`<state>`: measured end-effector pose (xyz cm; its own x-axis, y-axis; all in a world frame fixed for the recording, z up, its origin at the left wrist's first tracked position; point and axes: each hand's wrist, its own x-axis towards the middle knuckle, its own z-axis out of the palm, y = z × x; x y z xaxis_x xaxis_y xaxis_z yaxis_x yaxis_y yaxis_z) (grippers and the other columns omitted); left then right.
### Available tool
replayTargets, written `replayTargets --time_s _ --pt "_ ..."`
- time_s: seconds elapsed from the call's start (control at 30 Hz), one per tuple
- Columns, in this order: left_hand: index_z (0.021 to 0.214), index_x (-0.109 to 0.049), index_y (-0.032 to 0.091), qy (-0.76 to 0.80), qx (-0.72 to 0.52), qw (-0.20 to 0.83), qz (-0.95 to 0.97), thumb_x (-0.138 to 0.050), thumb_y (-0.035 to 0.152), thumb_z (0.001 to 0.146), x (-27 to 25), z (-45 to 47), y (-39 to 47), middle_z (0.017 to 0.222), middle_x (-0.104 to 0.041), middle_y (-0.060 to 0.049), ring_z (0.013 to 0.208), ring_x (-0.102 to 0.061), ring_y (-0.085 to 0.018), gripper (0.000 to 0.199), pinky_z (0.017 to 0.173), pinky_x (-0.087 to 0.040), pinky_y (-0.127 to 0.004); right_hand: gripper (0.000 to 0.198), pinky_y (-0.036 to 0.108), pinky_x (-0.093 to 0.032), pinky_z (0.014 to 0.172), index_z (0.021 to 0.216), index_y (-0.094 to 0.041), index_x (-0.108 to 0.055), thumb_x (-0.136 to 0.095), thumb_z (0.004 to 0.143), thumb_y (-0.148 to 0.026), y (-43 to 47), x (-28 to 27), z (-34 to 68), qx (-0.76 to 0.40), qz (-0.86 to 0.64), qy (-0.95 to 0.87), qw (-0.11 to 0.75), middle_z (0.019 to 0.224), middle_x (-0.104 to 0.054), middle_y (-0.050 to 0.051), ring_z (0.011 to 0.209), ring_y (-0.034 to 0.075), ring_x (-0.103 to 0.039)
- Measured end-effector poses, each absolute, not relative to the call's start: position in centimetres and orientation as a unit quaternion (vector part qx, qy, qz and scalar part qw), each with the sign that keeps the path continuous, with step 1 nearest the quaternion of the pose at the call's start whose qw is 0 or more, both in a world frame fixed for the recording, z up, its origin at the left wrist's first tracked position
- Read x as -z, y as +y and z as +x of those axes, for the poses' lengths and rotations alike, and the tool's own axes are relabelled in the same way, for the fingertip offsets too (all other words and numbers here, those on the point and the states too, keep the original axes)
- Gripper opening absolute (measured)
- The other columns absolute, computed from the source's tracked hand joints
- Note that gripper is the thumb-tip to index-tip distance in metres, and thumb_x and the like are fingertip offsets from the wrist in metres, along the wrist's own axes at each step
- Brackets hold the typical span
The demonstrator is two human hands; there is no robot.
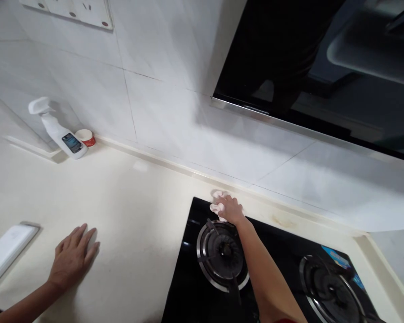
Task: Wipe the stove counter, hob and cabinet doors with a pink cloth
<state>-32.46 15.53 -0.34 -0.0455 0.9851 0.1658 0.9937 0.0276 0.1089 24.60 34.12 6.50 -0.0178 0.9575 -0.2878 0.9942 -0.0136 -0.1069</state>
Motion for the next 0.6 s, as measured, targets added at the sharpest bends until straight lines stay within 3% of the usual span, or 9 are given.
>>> replayTargets --time_s 0.37,0.6 --pt "0.136 -0.065 0.016 -0.720 0.094 0.022 -0.687 -0.033 0.049 0.100 0.3 -32.4 15.6 0.155 -0.052 -0.019 0.147 -0.041 -0.034 0.059 0.114 -0.035 -0.052 0.042 0.054 -0.038 0.100 0.127 -0.031 -0.069 -0.064 0.086 -0.028 35.1 -6.6 12.4 0.100 0.628 0.771 0.036 0.145 -0.049 0.011 0.121 0.034 -0.042" --pt "0.135 -0.066 0.014 -0.716 0.109 0.025 -0.689 -0.034 0.048 0.100 0.4 -32.4 15.5 0.153 -0.053 -0.021 0.145 -0.043 -0.036 0.058 0.113 -0.036 -0.053 0.041 0.064 -0.027 0.109 0.121 -0.032 -0.069 -0.070 0.083 -0.018 27.7 -5.1 4.0 0.101 0.576 0.811 -0.011 0.148 -0.049 0.009 0.138 0.039 -0.033"
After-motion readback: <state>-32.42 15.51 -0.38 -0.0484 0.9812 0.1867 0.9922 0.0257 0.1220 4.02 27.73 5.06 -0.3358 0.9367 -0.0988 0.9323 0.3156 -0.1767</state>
